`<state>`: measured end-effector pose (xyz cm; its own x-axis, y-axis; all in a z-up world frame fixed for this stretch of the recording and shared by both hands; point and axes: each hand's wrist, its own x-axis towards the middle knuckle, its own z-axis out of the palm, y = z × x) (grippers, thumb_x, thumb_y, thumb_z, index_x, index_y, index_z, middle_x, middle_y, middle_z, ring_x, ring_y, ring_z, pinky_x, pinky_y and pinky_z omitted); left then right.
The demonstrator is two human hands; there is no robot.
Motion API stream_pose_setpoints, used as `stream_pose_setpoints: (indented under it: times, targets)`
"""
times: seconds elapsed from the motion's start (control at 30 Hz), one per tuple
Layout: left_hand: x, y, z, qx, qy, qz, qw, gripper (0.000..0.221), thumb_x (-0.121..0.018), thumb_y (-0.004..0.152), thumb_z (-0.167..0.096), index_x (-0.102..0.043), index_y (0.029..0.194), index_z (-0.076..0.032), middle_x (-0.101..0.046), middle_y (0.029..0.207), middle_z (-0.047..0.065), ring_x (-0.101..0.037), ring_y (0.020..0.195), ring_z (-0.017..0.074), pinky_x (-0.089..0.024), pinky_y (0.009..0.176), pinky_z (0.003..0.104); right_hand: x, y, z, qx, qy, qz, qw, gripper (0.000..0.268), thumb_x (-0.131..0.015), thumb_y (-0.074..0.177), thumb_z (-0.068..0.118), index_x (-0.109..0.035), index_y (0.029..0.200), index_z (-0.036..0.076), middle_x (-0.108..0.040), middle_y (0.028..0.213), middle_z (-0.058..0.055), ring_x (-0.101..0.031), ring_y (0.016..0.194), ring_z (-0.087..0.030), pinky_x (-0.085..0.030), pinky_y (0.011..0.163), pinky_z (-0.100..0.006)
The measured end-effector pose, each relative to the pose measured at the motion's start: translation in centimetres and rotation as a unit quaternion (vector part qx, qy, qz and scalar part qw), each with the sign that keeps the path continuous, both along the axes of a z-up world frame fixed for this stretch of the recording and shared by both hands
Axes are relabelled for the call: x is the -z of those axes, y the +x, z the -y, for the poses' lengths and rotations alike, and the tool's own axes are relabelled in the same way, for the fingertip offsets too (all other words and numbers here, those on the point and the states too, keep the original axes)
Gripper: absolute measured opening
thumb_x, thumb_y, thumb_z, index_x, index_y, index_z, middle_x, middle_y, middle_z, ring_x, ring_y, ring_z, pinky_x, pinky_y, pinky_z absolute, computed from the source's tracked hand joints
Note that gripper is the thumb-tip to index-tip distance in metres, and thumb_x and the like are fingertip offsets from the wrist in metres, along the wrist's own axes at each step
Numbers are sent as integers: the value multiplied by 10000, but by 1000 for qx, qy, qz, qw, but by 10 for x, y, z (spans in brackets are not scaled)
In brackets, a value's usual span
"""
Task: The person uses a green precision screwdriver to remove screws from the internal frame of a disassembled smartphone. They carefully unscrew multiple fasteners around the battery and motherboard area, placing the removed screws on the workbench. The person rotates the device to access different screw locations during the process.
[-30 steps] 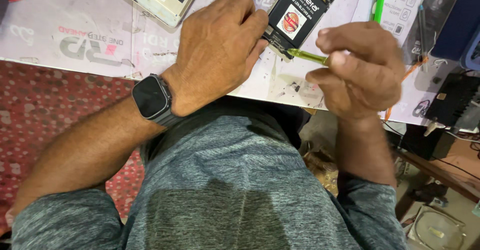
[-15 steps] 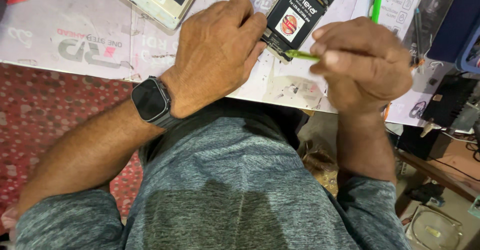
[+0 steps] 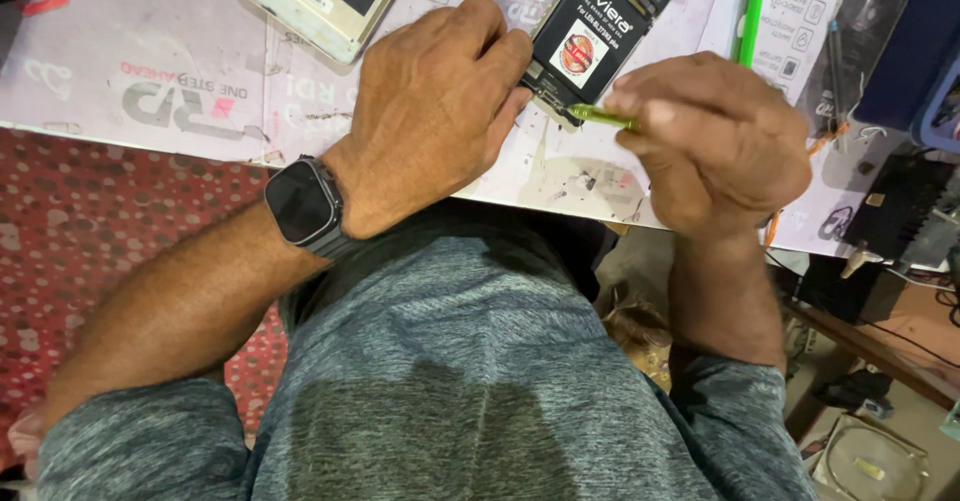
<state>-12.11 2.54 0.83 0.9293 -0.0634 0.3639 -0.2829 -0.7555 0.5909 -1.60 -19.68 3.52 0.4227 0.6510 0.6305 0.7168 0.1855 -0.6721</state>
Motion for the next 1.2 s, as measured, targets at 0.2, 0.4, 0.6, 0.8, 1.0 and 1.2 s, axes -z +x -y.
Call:
stream_pose_setpoints:
  times: [0.2, 0.4, 0.6, 0.8, 1.0, 1.2]
  targets:
    - [-1, 0, 1, -2, 2, 5, 1000, 339, -816, 935, -199, -655, 1185, -36, -576, 1080, 101, -620, 976, 283, -502, 790, 421, 3, 1, 1, -1, 10, 3, 1000, 321, -732, 1010, -50, -656, 1292, 84, -723, 1005, -199, -742, 892, -248, -657, 721, -294]
    - [1, 0, 0, -1, 5, 2, 1000, 326, -822, 952, -202, -661, 1180, -33, -579, 1069, 96, -621, 960, 274, -508, 797, 422, 6, 2, 1, 33, -1, 69, 997, 361, -772, 917, 82, -668, 1263, 103, -733, 1002, -189, -729, 831, -257, -603, 635, -310]
    - [2, 0, 1, -2, 2, 8, 1000, 340, -823, 942, -200, -665, 1188, -27, -582, 1059, 100, -623, 951, 273, -504, 783, 419, 10, 6, 1, -25, 8, 23, 999, 362, -737, 994, -47, -641, 1315, 90, -727, 1104, -204, -747, 916, -222, -657, 705, -296]
    - [2, 0, 0, 1, 6, 15, 1000, 323, -822, 935, -197, -659, 1162, -35, -582, 1073, 109, -621, 956, 282, -506, 785, 426, 3, -1, 1, -20, -6, -13, 1000, 373, -714, 1011, -69, -612, 1343, 66, -713, 1114, -221, -746, 998, -279, -665, 746, -308]
    - [0, 1, 0, -1, -1, 5, 1000, 315, -815, 927, -198, -661, 1149, -38, -580, 1071, 111, -621, 971, 296, -504, 795, 438, -3, -4, -2, -1, -28, -19, 999, 378, -739, 1006, -82, -600, 1325, 66, -713, 1100, -239, -749, 963, -271, -653, 750, -285]
    - [1, 1, 0, 1, -1, 9, 1000, 335, -812, 925, -194, -657, 1169, -27, -578, 1069, 113, -622, 971, 293, -508, 799, 435, 5, -4, -4, 16, 1, -13, 1000, 374, -699, 983, -69, -588, 1324, 40, -713, 1057, -231, -744, 951, -258, -641, 703, -282]
